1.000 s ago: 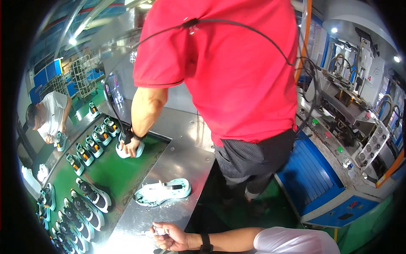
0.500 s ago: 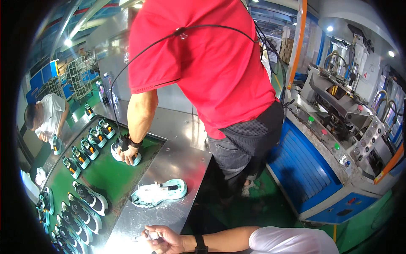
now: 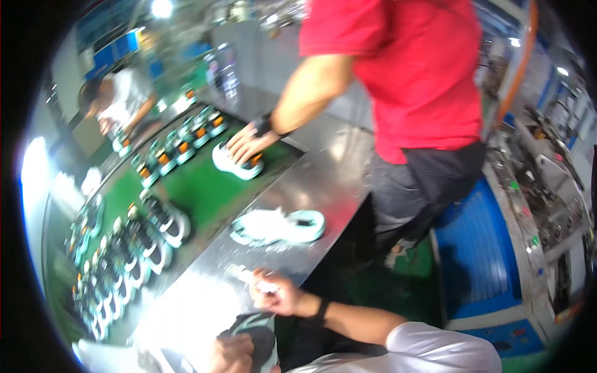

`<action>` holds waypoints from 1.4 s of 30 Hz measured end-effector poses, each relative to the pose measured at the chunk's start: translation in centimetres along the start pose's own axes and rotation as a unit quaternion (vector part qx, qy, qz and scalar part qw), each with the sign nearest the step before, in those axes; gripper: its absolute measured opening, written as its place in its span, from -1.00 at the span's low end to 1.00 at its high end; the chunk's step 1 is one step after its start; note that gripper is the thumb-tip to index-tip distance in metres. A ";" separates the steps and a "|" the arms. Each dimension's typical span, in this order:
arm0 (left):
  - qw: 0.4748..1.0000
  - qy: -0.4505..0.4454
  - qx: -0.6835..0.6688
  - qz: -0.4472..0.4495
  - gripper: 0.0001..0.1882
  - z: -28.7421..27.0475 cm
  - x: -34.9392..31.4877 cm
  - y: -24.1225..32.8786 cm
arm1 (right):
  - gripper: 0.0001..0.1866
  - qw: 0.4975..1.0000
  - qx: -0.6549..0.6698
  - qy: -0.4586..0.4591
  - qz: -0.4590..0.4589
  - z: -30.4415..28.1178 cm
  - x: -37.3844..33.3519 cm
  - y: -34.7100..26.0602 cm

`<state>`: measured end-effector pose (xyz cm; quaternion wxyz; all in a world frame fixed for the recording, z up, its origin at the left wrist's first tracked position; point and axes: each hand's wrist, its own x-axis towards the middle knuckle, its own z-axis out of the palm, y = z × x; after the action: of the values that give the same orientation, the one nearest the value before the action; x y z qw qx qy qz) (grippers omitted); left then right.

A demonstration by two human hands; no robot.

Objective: Injecting glue into shoe midsoles using a syringe on an assembly line.

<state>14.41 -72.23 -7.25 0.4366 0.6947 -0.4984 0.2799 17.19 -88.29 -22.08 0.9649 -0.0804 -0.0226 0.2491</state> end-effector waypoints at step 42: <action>0.930 -0.107 -0.296 -0.192 -0.43 -2.5 3.4 -9.3 | -0.67 0.837 -0.477 -0.211 -0.164 13.2 -4.8 -3.8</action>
<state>24.46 -70.45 -6.37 0.6115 0.6423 -0.4598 -0.0454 13.65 -92.01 -8.47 0.8053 -0.4717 -0.3547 0.0563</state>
